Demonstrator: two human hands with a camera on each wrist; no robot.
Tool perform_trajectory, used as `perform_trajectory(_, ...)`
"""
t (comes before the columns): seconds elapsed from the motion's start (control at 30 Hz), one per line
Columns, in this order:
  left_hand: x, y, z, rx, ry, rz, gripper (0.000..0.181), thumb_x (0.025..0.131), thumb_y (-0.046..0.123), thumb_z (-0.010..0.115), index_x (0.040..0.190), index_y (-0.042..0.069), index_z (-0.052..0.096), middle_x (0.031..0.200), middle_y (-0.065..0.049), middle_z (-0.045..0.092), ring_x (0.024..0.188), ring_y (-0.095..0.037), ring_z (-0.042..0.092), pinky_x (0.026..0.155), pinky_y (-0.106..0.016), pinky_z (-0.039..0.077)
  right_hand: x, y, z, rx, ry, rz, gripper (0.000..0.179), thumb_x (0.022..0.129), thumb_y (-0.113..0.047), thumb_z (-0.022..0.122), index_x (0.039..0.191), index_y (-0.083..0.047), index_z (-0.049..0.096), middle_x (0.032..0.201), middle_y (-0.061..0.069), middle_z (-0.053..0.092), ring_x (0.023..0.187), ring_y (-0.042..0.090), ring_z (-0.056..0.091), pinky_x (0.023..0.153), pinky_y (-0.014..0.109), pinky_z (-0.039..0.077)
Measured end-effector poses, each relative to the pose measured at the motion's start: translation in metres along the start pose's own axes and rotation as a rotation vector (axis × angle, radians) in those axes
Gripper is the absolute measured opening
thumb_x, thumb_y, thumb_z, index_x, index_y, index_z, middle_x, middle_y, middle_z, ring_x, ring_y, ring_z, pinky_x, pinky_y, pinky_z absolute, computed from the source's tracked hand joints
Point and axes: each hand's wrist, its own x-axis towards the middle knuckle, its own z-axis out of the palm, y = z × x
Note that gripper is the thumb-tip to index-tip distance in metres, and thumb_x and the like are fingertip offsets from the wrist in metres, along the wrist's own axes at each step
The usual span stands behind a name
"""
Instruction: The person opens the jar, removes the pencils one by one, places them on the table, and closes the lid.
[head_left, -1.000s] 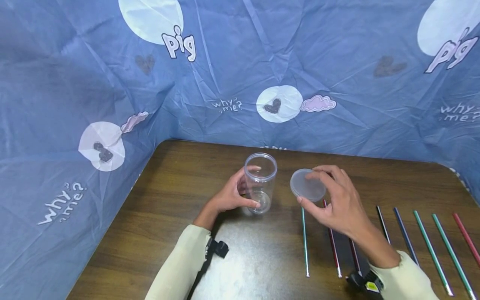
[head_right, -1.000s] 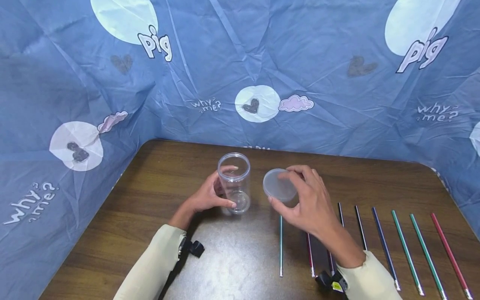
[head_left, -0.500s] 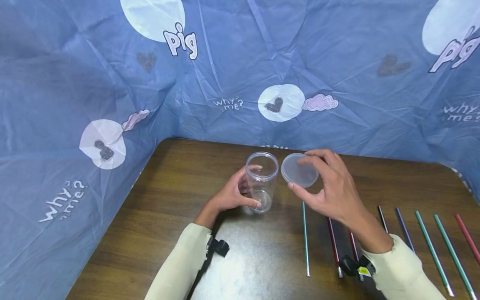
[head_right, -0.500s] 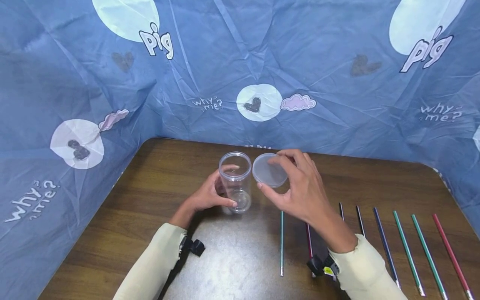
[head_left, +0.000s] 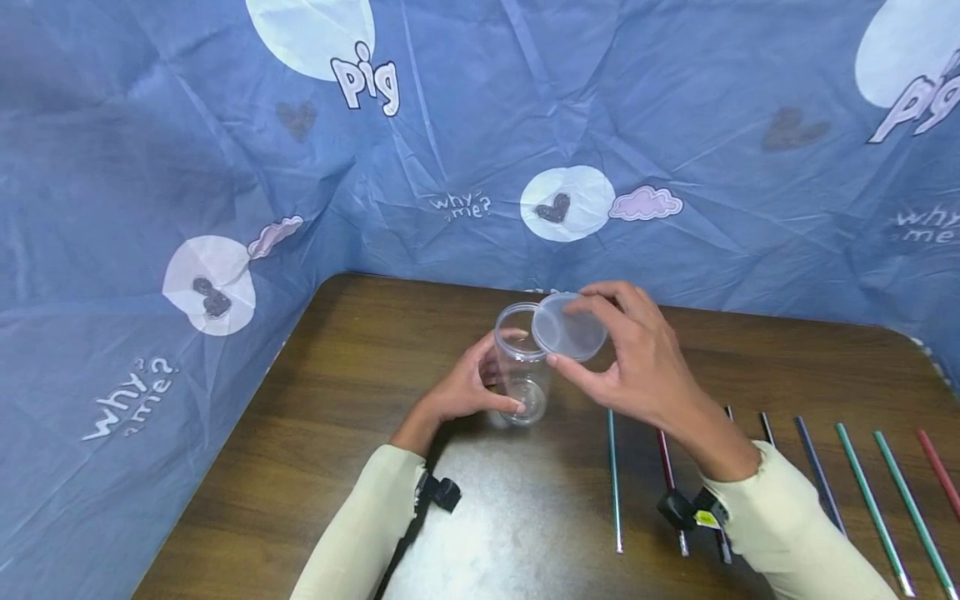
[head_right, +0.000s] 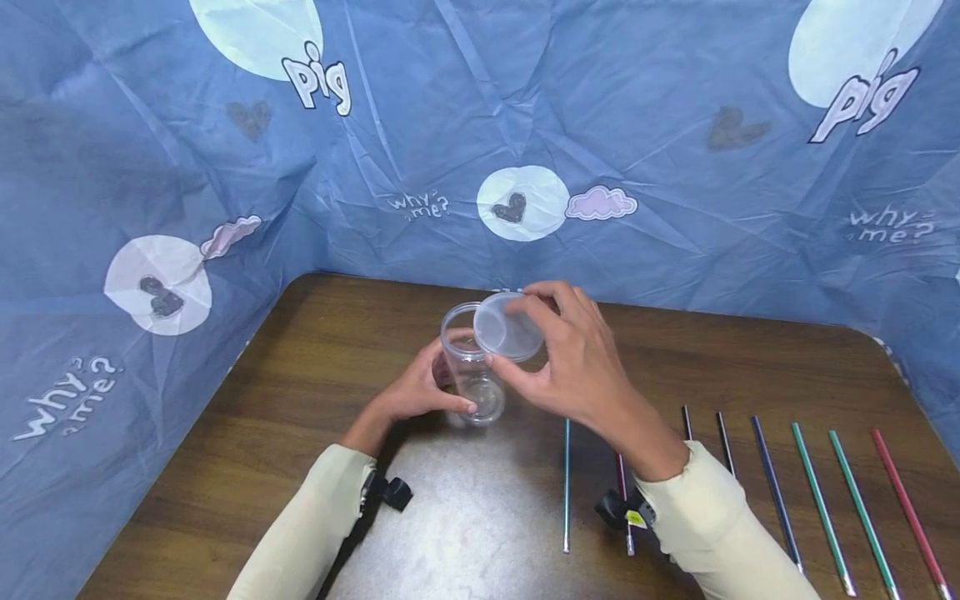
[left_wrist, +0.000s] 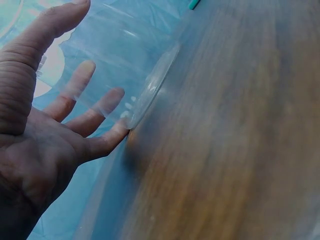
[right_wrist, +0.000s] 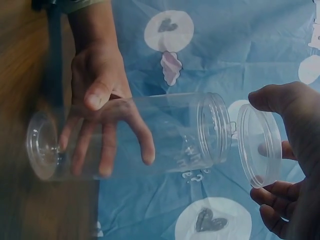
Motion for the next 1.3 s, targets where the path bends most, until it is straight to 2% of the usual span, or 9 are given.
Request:
perform_trajectory(0.2,0.000,0.000,0.001,0.003,-0.001,-0.011,0.094,0.064,-0.016,0.085,0.144,0.009,0.041,0.127,-0.018,0.063,0.119,-0.037,0.060,0.097,-0.047,0.052,0.005,-0.003,0.007,0.008,-0.022,-0.010,0.052,0.072,-0.044,0.082,0.114,-0.016,0.068,0.118,0.011,0.061,0.109,0.031,0.054,0.082,0.049,0.047)
perform_trajectory(0.47,0.000,-0.002,0.002,-0.012,-0.004,-0.021,0.105,0.065,-0.019,0.083,0.152,0.008,0.031,0.134,-0.022,0.058,0.120,-0.034,0.059,0.098,-0.048,0.052,0.012,-0.005,0.023,0.033,-0.054,-0.012,0.049,0.074,-0.046,0.080,0.111,-0.016,0.068,0.118,0.009,0.062,0.107,0.029,0.056,0.083,0.048,0.048)
perform_trajectory(0.67,0.000,-0.001,0.004,-0.011,-0.005,-0.016,0.107,0.065,-0.019,0.082,0.154,0.008,0.028,0.133,-0.024,0.058,0.118,-0.030,0.060,0.097,-0.051,0.052,0.014,-0.003,0.033,0.037,-0.077,-0.010,0.047,0.075,-0.047,0.078,0.109,-0.016,0.068,0.115,0.008,0.062,0.104,0.027,0.056,0.081,0.046,0.049)
perform_trajectory(0.93,0.002,0.000,0.002,-0.004,0.000,-0.004,0.105,0.064,-0.019,0.083,0.152,0.006,0.031,0.130,-0.021,0.059,0.113,-0.026,0.063,0.095,-0.050,0.053,0.014,-0.003,0.039,0.053,-0.048,0.004,0.048,0.074,-0.047,0.079,0.108,-0.016,0.068,0.112,0.007,0.062,0.101,0.026,0.056,0.078,0.044,0.049)
perform_trajectory(1.3,0.001,-0.001,0.000,0.014,-0.005,-0.008,0.102,0.066,-0.016,0.083,0.151,0.010,0.033,0.130,-0.017,0.061,0.114,-0.027,0.062,0.095,-0.050,0.053,0.009,-0.006,0.049,0.098,0.004,0.073,0.050,0.072,-0.043,0.083,0.109,-0.013,0.068,0.113,0.008,0.059,0.106,0.027,0.052,0.084,0.042,0.047)
